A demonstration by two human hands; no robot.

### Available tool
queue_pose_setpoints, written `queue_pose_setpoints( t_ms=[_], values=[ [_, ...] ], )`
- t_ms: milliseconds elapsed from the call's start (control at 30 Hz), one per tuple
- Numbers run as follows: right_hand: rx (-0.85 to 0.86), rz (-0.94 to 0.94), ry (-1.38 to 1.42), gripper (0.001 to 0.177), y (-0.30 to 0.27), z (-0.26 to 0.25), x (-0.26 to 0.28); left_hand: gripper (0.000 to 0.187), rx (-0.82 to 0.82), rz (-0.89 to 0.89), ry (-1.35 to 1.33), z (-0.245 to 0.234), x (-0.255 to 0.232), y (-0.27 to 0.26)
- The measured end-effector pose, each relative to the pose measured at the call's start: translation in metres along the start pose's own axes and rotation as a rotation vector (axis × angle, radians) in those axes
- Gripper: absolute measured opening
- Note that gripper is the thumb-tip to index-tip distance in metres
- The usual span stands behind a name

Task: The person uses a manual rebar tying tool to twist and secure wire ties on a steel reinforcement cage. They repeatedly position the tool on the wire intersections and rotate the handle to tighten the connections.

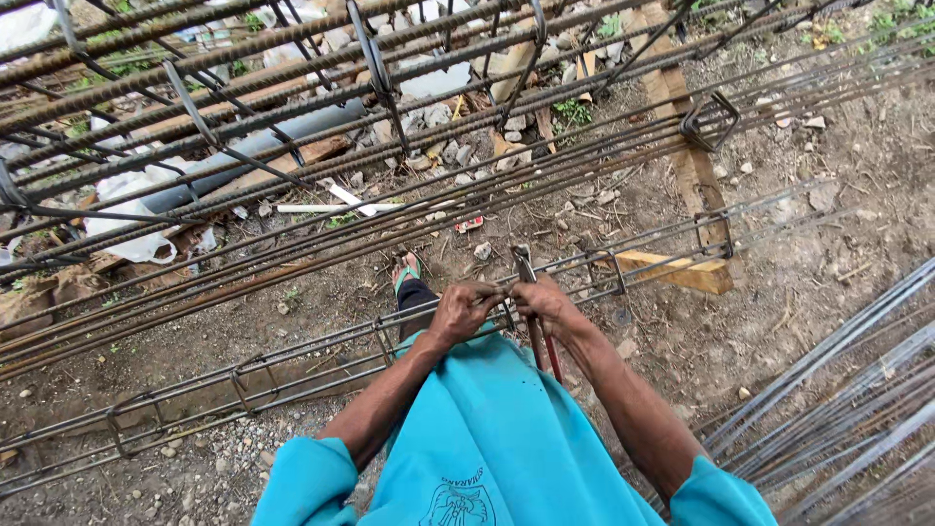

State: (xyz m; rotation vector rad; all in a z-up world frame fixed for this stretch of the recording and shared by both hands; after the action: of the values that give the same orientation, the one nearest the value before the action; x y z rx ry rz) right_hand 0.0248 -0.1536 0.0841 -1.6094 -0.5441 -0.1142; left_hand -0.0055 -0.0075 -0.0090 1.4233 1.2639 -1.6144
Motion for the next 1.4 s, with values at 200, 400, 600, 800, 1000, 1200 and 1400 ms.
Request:
queue_pose_setpoints(
  t_ms=[200,400,600,800,1000,1200,1400],
  values=[
    [0.063,0.005,0.040,0.084,0.103,-0.026,-0.076,0.028,0.182,0.483,0.364,-0.011,0.026,-0.008],
    [0.101,-0.054,-0.027,0.041,0.069,-0.031,-0.048,0.008,0.174,0.276,0.238,-0.008,0.024,0.004],
    [0.119,-0.073,-0.178,0.037,0.099,-0.041,-0.062,0.023,0.212,0.099,0.569,0.009,0.083,0.026],
    [0.080,-0.066,-0.017,0.059,0.074,-0.026,-0.050,0.026,0.197,0.120,0.932,0.025,0.084,0.022],
    [0.091,-0.049,0.028,0.073,0.119,-0.033,-0.083,0.047,0.181,-0.007,0.823,0.026,0.062,0.022],
    [0.074,-0.061,-0.024,0.047,0.114,-0.029,-0.083,0.046,-0.008,-0.292,0.322,0.016,0.024,0.019],
    [0.028,-0.040,-0.200,0.036,0.085,-0.026,-0.048,0.034,-0.163,-0.425,0.365,0.015,0.020,0.036]
  ],
)
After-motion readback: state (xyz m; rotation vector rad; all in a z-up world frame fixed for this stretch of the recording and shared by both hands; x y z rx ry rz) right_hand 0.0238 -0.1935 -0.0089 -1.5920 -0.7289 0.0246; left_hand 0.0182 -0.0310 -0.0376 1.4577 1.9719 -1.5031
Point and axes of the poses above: each hand's wrist, its own y-axis towards the middle knuckle, its own z-axis out of the palm, x = y × z, the point moved 1 cm from there along y, towards the middle knuckle, and after that the axes turned 5 degrees about x, right-handed, at the moved point
